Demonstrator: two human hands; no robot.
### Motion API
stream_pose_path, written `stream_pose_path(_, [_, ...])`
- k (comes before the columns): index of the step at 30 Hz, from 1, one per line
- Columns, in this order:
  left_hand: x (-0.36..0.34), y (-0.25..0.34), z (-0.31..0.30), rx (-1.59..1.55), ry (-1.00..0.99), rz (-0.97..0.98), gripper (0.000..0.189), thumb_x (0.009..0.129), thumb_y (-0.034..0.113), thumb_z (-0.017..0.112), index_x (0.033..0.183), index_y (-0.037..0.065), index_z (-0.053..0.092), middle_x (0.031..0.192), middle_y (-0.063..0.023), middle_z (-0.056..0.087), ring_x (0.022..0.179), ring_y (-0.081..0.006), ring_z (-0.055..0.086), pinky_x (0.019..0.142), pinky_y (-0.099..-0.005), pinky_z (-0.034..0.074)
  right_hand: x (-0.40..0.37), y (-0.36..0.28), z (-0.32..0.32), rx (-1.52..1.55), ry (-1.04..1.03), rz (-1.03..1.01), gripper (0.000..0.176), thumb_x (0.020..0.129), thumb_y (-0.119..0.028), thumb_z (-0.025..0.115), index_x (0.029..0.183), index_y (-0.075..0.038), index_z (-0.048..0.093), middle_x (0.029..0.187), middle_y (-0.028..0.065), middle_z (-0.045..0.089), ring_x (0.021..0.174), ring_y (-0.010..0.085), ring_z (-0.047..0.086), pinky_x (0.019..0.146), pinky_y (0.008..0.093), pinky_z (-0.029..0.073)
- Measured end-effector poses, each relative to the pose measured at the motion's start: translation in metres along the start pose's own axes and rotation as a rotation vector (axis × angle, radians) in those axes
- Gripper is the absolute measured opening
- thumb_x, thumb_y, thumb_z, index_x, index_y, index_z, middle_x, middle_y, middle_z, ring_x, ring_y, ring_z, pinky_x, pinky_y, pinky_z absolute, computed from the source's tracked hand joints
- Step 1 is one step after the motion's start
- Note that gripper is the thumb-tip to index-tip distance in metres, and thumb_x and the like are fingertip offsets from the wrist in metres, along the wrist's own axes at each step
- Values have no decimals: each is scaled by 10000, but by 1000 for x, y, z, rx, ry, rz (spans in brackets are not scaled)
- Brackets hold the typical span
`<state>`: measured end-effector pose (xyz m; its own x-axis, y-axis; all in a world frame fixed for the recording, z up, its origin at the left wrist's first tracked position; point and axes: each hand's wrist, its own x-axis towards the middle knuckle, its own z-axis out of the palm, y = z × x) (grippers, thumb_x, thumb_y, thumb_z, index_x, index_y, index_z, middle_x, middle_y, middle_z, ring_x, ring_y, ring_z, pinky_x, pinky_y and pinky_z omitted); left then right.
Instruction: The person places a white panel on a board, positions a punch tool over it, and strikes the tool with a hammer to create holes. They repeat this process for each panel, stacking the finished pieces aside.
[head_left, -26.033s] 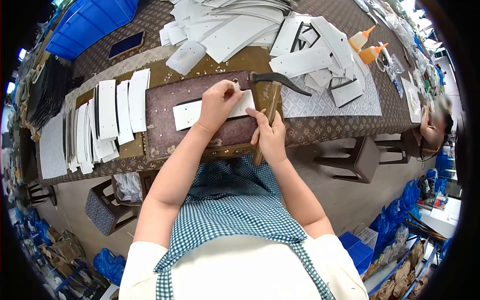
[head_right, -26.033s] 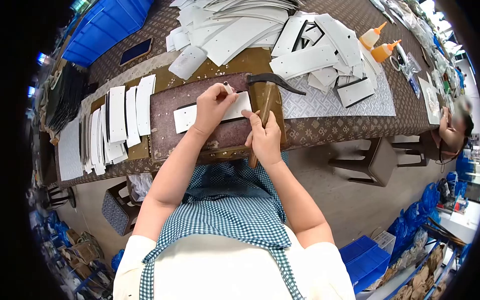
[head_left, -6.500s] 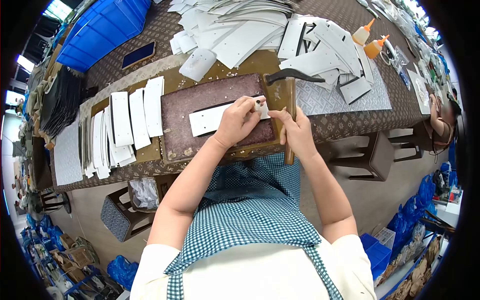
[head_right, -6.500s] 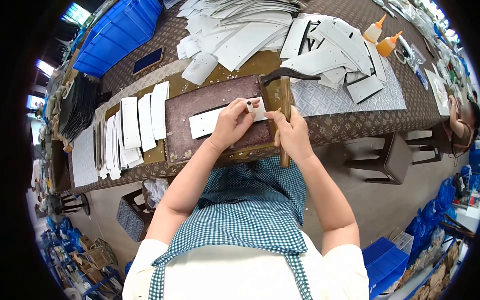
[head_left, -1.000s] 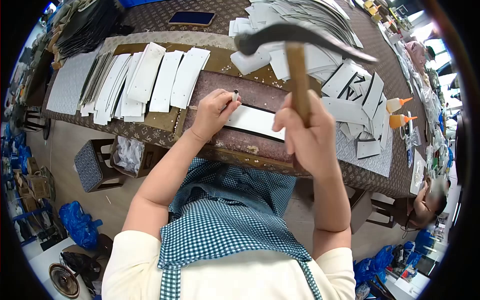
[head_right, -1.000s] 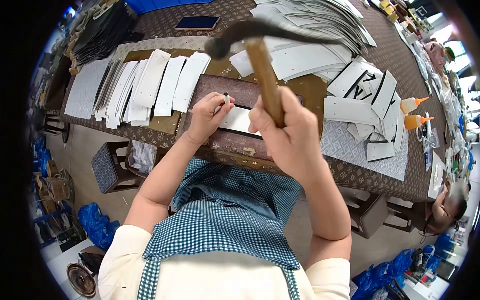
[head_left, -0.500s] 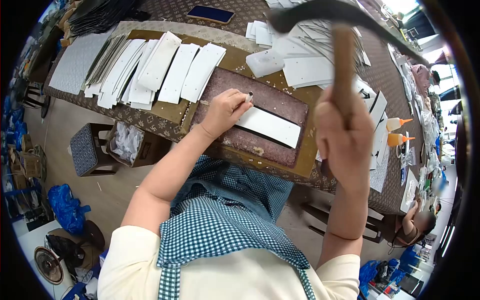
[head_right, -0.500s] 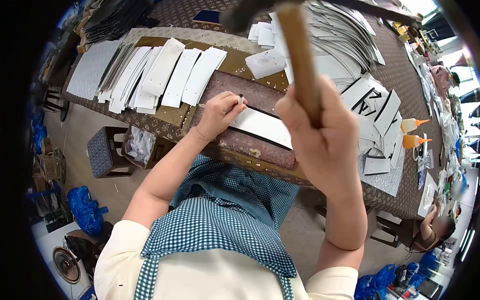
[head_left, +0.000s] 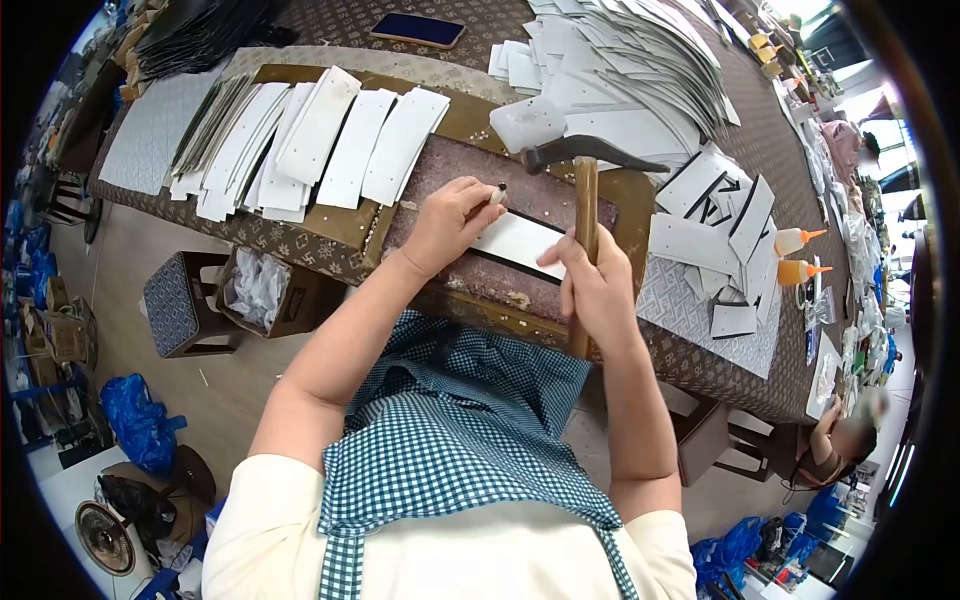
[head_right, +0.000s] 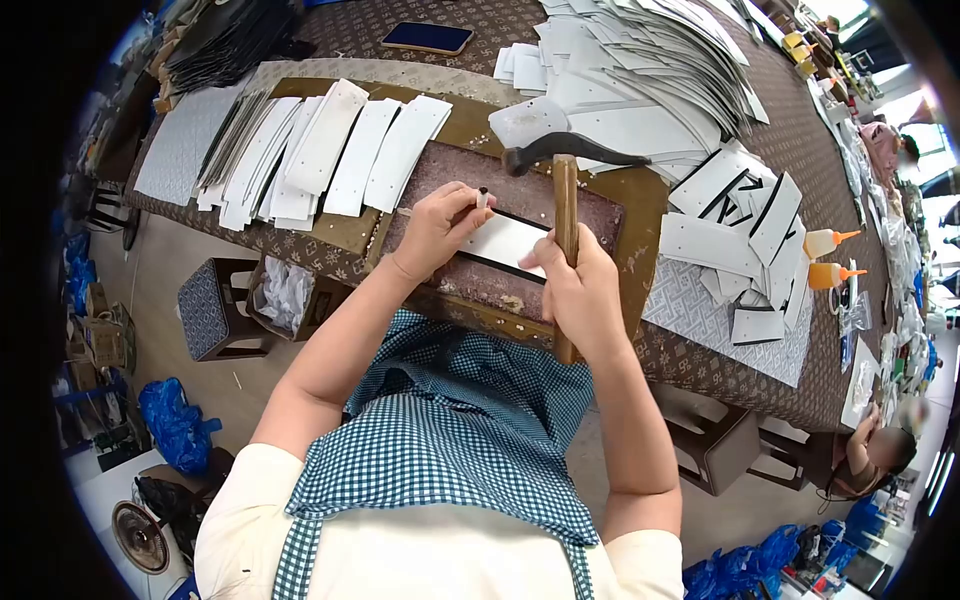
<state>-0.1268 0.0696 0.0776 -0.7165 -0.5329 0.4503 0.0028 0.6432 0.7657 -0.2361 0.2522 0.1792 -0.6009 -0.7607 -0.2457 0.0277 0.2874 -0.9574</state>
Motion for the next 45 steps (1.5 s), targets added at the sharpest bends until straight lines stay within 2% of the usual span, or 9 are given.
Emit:
stream_pose_path(3, [-1, 2, -3, -64, -20, -2, 150, 867, 133, 703, 979, 33, 701, 812, -103, 627, 800, -275, 635, 716, -357, 516, 18, 49, 15, 122, 119, -85, 191, 1056, -211, 496, 1030, -22, 483, 1094, 188, 716, 424, 88, 511, 388, 215, 400])
stream_pose_path(6, [4, -2, -10, -61, -140, -72, 162, 865, 139, 707, 982, 26, 703, 823, -110, 633, 792, -283, 629, 712, -358, 514, 17, 75, 30, 216, 153, -67, 222, 1032, -217, 536, 991, -4, 494, 1097, 154, 723, 432, 102, 538, 406, 241, 437])
stream_pose_path(11, [12, 2, -4, -143, 77, -320, 252, 821, 156, 796, 769, 13, 595, 668, -41, 585, 627, -98, 531, 577, -275, 451, 15, 77, 31, 186, 167, -94, 226, 1030, -221, 535, 994, -1, 498, 1103, 150, 724, 433, 104, 544, 408, 243, 437])
stream_pose_path(15, [2, 9, -12, -324, 50, -358, 159, 851, 122, 773, 877, 1, 672, 786, -20, 654, 709, -64, 571, 644, -240, 481, 17, 80, 30, 201, 157, -79, 178, 1041, -183, 501, 1021, -9, 472, 1098, 169, 718, 426, 98, 522, 391, 225, 416])
stream_pose_path(18, [-20, 11, -18, -326, -16, -339, 167, 878, 90, 735, 1021, 4, 718, 929, -70, 701, 815, -97, 652, 732, -251, 524, 17, 80, 30, 205, 168, -77, 233, 1027, -221, 540, 989, 5, 503, 1090, 146, 731, 434, 104, 549, 409, 247, 442])
stream_pose_path(31, [-29, 19, -16, -14, 6, -50, 127, 861, 63, 722, 980, 19, 714, 878, -114, 683, 763, -250, 675, 673, -329, 537, 16, 79, 29, 201, 160, -73, 215, 1024, -205, 537, 1009, 6, 502, 1062, 134, 739, 444, 104, 556, 427, 250, 458])
stream_pose_path(37, [-26, 14, -13, 72, -24, 107, 100, 838, 59, 736, 927, 36, 694, 852, -104, 651, 731, -276, 645, 641, -356, 523, -1, 48, 12, 19, -61, -13, 165, 975, -167, 604, 953, -11, 554, 740, 34, 630, 526, 101, 566, 481, 257, 460])
stream_pose_path(40, [-26, 14, -13, 68, -5, 95, 102, 835, 58, 741, 889, 30, 660, 832, -97, 638, 714, -269, 633, 634, -352, 519, -22, -29, -5, -99, -106, -215, 119, 934, -82, 644, 984, -5, 569, 731, 35, 618, 644, 84, 590, 580, 238, 477])
stream_pose_path(45, [-26, 9, -10, 70, 42, 143, 88, 828, 51, 750, 887, 30, 688, 775, -84, 614, 657, -208, 597, 596, -314, 484, -39, -75, -14, 49, -57, -591, 131, 979, -92, 608, 1006, 7, 526, 771, 29, 587, 559, 49, 510, 499, 233, 417])
